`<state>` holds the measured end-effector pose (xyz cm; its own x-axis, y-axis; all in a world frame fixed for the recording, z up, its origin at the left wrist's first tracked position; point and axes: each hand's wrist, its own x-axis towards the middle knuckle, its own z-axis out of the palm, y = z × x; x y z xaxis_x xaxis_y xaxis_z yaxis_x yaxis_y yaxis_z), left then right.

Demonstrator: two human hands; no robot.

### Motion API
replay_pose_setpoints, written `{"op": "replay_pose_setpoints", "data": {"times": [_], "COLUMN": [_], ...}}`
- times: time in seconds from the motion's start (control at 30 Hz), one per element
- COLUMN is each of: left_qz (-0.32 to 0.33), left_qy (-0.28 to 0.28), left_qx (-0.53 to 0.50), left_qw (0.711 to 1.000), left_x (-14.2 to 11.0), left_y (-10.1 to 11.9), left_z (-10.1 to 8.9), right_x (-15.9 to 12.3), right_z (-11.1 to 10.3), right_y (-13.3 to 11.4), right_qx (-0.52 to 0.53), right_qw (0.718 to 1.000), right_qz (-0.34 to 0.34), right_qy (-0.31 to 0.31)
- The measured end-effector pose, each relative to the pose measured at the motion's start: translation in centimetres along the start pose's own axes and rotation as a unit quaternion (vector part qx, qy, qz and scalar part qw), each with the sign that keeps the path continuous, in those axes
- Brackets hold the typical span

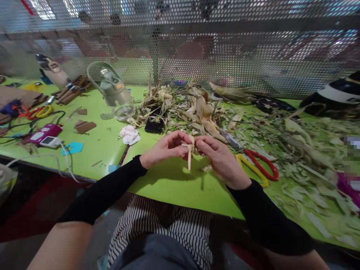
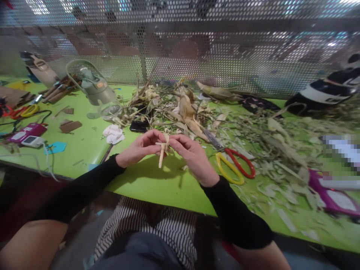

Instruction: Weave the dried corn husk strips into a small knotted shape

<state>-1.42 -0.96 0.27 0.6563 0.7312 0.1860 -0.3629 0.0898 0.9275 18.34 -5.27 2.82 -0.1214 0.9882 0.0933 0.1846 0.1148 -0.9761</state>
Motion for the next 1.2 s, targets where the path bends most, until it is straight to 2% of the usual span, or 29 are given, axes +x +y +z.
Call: {"op": "replay_pose_setpoints", "data": {"times": [0.2,0.33,0.47,0.53,0.6,0.67,0.7,0.77,0.83,0.93,1.0,1.07,1.2], "left_qz": [-0.018,-0.031,-0.023,-0.012,0.01,0.049,0.076,0.142,0.205,0.246,0.245,0.239,0.23], "left_qy": [-0.005,-0.029,-0.037,-0.012,0.033,0.082,0.1,0.115,0.114,0.118,0.12,0.119,0.116], "left_qx": [0.01,0.028,0.04,0.06,0.087,0.138,0.179,0.279,0.38,0.494,0.544,0.576,0.604], "left_qw": [1.0,0.999,0.998,0.998,0.996,0.986,0.976,0.943,0.895,0.826,0.794,0.773,0.754], "left_x": [-0.1,-0.5,-0.6,-0.4,-0.1,0.2,0.3,0.3,0.2,0.0,-0.1,-0.2,-0.2], "left_y": [-0.3,-0.3,-0.7,-1.1,-1.5,-1.9,-2.1,-2.3,-2.5,-2.7,-2.7,-2.6,-2.5], "left_z": [-0.1,0.4,1.2,1.6,1.7,1.5,1.3,0.8,0.2,-0.2,-0.2,-0.1,0.2], "right_x": [-0.2,-0.5,-0.2,0.2,0.5,0.5,0.4,0.1,-0.3,-0.6,-0.7,-0.6,-0.7], "right_z": [1.0,1.6,1.5,0.9,0.2,-0.2,-0.2,0.1,0.7,1.4,1.6,1.6,1.5], "right_y": [0.0,-0.4,0.3,0.7,0.9,0.8,0.8,0.7,0.9,1.2,1.3,1.3,0.8], "right_qx": [0.156,0.183,0.179,0.124,0.012,-0.127,-0.194,-0.31,-0.393,-0.462,-0.483,-0.488,-0.457], "right_qw": [0.986,0.979,0.978,0.989,0.997,0.977,0.96,0.92,0.882,0.838,0.824,0.821,0.834], "right_qz": [0.056,0.092,0.104,0.074,-0.001,-0.101,-0.146,-0.213,-0.247,-0.269,-0.274,-0.277,-0.296], "right_qy": [0.021,0.022,0.001,0.015,0.081,0.14,0.142,0.108,0.086,0.108,0.114,0.106,0.087]}}
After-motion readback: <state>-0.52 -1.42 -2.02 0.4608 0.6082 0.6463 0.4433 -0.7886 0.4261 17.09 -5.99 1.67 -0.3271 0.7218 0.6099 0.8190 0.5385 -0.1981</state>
